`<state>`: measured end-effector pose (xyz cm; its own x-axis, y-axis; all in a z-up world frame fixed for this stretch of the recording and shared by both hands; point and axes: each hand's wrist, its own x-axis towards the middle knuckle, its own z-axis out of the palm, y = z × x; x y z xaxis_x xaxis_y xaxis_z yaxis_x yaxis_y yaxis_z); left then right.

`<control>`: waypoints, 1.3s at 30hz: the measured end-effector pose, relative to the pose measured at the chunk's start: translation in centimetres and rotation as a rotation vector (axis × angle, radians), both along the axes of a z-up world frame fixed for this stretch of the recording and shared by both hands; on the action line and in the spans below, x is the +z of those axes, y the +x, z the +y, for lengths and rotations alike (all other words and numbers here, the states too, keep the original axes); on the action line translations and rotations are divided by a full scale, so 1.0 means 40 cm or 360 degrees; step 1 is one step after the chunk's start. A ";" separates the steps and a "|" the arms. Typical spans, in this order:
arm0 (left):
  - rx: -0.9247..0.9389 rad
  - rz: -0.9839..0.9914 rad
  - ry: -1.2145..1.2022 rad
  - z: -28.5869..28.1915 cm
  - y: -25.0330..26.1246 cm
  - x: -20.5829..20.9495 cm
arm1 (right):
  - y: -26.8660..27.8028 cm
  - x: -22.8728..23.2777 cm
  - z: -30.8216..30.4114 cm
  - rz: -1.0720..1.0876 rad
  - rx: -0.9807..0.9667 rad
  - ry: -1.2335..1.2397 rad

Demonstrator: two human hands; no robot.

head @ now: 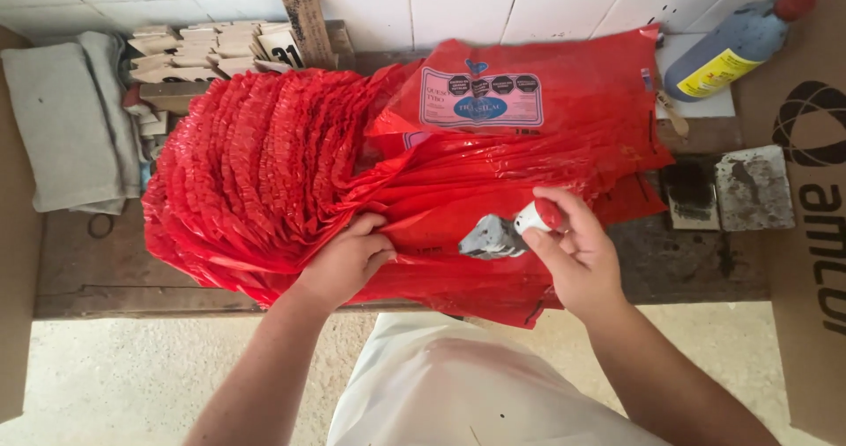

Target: Manually stamping a stack of red plastic bags one by one using a hand stamp and ink.

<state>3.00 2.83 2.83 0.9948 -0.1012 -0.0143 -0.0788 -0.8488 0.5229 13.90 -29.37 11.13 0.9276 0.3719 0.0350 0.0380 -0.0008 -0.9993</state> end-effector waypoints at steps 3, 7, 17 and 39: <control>0.0025 0.0003 -0.0016 -0.002 0.000 0.005 | -0.037 -0.005 0.013 0.0056 0.0043 0.0012; 0.0016 -0.0086 -0.0018 -0.010 0.003 0.042 | -0.055 -0.028 0.028 -0.0003 0.0125 -0.0034; 0.0116 -0.0298 0.0249 0.013 0.017 -0.047 | -0.079 -0.165 0.135 -0.1258 0.0246 -0.0642; -0.0121 -0.0163 -0.0193 -0.020 -0.023 0.016 | 0.320 -0.015 -0.407 -0.0826 -0.0591 -0.0845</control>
<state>2.09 2.02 3.46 0.9798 -0.1710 0.1039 -0.1986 -0.7694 0.6071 26.69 -45.64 10.54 0.9076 0.1321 0.3984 0.3982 -0.5709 -0.7180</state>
